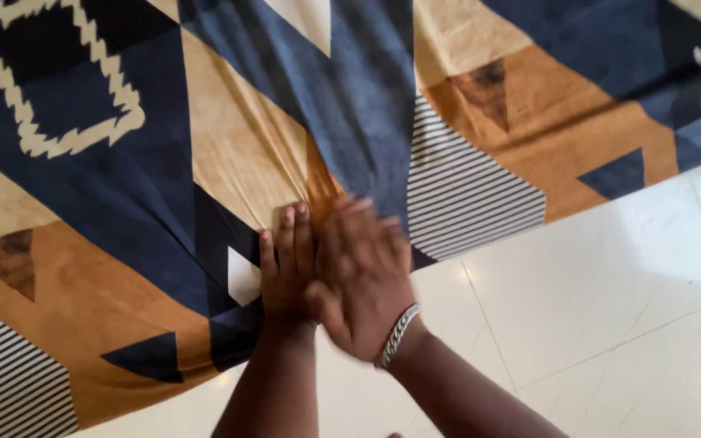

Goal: The person smooths a patterned bed sheet on a bed using both hands. They repeatedly press down and rub the fabric to remove wrinkles and flatten the surface across the mattress.

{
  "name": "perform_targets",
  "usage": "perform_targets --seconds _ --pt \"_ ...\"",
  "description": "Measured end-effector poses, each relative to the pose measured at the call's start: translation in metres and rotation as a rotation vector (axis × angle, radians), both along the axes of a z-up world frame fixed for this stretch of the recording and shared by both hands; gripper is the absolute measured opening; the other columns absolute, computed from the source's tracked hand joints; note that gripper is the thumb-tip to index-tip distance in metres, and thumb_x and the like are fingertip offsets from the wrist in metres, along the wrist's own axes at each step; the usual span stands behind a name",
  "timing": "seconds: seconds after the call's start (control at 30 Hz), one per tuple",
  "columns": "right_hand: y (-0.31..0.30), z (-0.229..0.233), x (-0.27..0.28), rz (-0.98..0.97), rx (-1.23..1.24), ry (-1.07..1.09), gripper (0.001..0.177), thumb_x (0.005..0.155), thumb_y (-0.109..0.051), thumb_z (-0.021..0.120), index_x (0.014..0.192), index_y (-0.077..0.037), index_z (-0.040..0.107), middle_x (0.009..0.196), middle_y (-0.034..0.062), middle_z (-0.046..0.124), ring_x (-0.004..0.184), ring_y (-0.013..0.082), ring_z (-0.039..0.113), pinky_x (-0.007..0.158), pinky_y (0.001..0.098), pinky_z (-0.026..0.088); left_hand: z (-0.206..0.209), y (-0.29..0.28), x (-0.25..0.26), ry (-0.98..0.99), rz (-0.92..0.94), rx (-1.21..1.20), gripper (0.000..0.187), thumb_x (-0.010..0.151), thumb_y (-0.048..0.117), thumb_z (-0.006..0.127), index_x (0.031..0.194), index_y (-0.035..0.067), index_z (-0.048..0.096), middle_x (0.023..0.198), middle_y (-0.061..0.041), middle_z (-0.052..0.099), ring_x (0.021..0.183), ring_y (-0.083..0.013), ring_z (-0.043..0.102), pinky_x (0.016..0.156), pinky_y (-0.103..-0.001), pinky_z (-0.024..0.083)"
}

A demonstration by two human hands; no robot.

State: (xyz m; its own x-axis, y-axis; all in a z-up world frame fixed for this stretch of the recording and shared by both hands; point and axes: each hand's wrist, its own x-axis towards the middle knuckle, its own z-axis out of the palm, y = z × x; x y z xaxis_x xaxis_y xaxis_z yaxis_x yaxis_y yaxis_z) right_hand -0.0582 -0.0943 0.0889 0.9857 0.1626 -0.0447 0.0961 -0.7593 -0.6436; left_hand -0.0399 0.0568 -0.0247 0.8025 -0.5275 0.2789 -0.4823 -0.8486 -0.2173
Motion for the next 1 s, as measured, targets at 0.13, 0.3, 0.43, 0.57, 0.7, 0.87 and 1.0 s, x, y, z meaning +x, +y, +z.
perform_targets --seconds 0.13,0.3,0.43,0.57,0.7,0.87,1.0 --pt "-0.035 -0.003 0.030 -0.044 0.087 -0.223 0.066 0.101 -0.047 0.044 0.147 -0.001 0.050 0.159 0.0220 0.049 0.154 0.0375 0.042 0.127 0.0492 0.034 0.007 0.003 0.001 0.305 -0.080 -0.342 0.104 0.071 0.071 0.071 0.151 0.012 0.039 0.157 -0.028 0.039 0.148 -0.0445 0.035 0.117 -0.066 0.022" --pt "-0.048 -0.016 0.082 -0.392 -0.644 -0.190 0.072 0.106 -0.044 0.041 0.154 0.009 0.036 0.160 0.0342 0.036 0.148 0.0487 0.034 0.117 0.0569 0.021 0.009 0.003 -0.001 0.358 -0.058 -0.247 0.113 0.066 0.074 0.076 0.153 0.013 0.039 0.160 -0.026 0.038 0.150 -0.0402 0.033 0.119 -0.064 0.021" --pt "0.008 -0.012 0.077 0.092 -0.621 -0.019 0.082 0.095 -0.046 0.043 0.151 0.013 0.032 0.155 0.0377 0.032 0.144 0.0477 0.033 0.118 0.0546 0.018 0.005 0.004 0.003 0.381 -0.066 -0.362 0.111 0.079 0.075 0.073 0.156 0.004 0.036 0.162 -0.027 0.034 0.154 -0.0406 0.027 0.123 -0.063 0.017" --pt "0.020 -0.013 0.060 0.477 0.041 -0.012 0.062 0.097 -0.041 0.043 0.148 -0.008 0.051 0.155 0.0118 0.050 0.155 0.0355 0.040 0.133 0.0570 0.019 0.003 -0.002 0.005 0.428 -0.066 -0.323 0.110 0.069 0.075 0.074 0.154 0.015 0.035 0.159 -0.021 0.034 0.150 -0.0380 0.029 0.117 -0.061 0.018" --pt "-0.010 -0.029 0.099 -0.205 -0.211 -0.282 0.058 0.100 -0.029 0.048 0.152 -0.002 0.053 0.161 0.0216 0.046 0.152 0.0427 0.037 0.126 0.0559 0.023 -0.003 0.006 -0.002 0.434 -0.071 -0.302 0.113 0.067 0.072 0.076 0.156 0.017 0.033 0.162 -0.018 0.033 0.153 -0.0356 0.027 0.121 -0.059 0.019" --pt "0.001 -0.041 0.114 -0.312 -0.436 -0.262 0.058 0.098 -0.031 0.052 0.149 -0.005 0.059 0.160 0.0225 0.046 0.150 0.0415 0.038 0.121 0.0581 0.022 0.005 0.003 -0.002 0.483 -0.076 -0.282 0.116 0.066 0.072 0.077 0.157 0.015 0.034 0.166 -0.019 0.027 0.156 -0.0346 0.020 0.123 -0.059 0.017" --pt "0.007 -0.048 0.121 -0.299 -0.484 -0.342 0.059 0.096 -0.032 0.049 0.147 -0.006 0.062 0.159 0.0209 0.049 0.151 0.0401 0.040 0.123 0.0572 0.023 0.049 0.001 0.022 0.710 -0.018 -0.382 0.123 0.061 0.075 0.075 0.156 0.009 0.032 0.166 -0.019 0.023 0.155 -0.0339 0.016 0.120 -0.061 0.016"
